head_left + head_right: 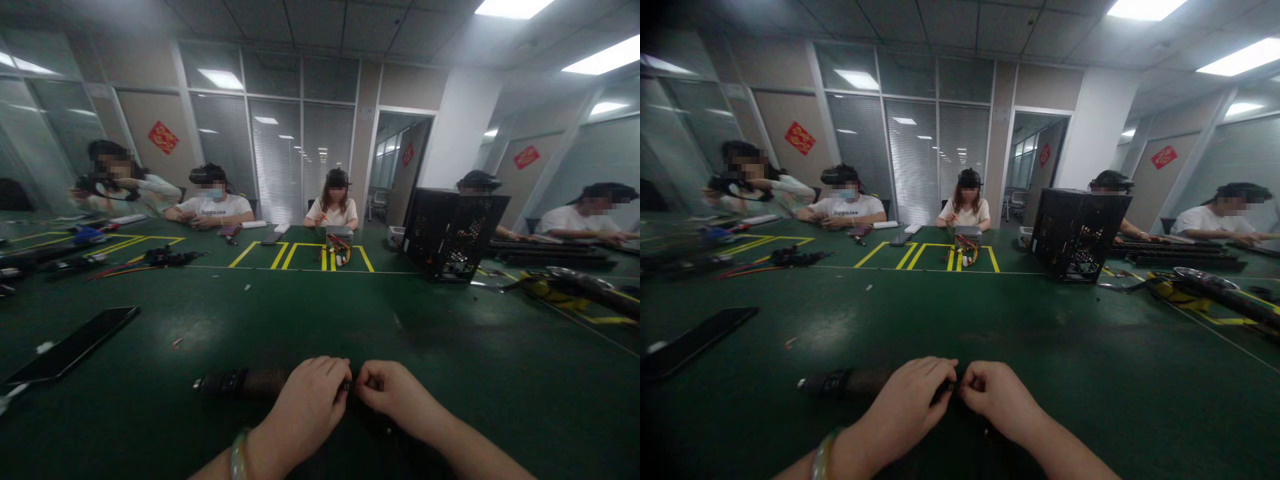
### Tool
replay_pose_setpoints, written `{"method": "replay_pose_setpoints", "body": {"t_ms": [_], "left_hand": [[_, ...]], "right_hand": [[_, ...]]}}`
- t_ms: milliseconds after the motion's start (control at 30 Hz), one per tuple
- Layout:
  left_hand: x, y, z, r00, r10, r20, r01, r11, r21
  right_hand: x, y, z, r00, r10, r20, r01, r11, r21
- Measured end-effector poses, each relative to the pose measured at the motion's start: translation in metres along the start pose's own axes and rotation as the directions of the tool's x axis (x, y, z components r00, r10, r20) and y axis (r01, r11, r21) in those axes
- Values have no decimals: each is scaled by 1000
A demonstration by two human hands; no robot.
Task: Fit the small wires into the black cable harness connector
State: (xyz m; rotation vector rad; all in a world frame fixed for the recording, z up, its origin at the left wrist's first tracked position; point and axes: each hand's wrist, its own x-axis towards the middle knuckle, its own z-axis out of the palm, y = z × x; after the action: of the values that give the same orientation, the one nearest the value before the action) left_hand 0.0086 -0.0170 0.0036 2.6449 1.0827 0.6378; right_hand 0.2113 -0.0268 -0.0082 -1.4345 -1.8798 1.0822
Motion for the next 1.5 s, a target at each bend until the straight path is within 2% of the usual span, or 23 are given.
{"method": "replay_pose_setpoints", "body": {"t_ms": [833, 1067, 1500], "left_hand": [[1, 0, -2, 1000, 6, 6, -6, 1000, 4], [1, 1, -5, 1000, 17, 15, -18, 1000, 23], [1, -1, -4, 999, 22, 32, -22, 1000, 2]], "right_hand": [[1, 2, 1, 998, 53, 25, -53, 999, 2], [1, 1, 0, 999, 38, 8, -38, 999, -18], [0, 1, 3, 1000, 18, 2, -19, 998, 54]]}}
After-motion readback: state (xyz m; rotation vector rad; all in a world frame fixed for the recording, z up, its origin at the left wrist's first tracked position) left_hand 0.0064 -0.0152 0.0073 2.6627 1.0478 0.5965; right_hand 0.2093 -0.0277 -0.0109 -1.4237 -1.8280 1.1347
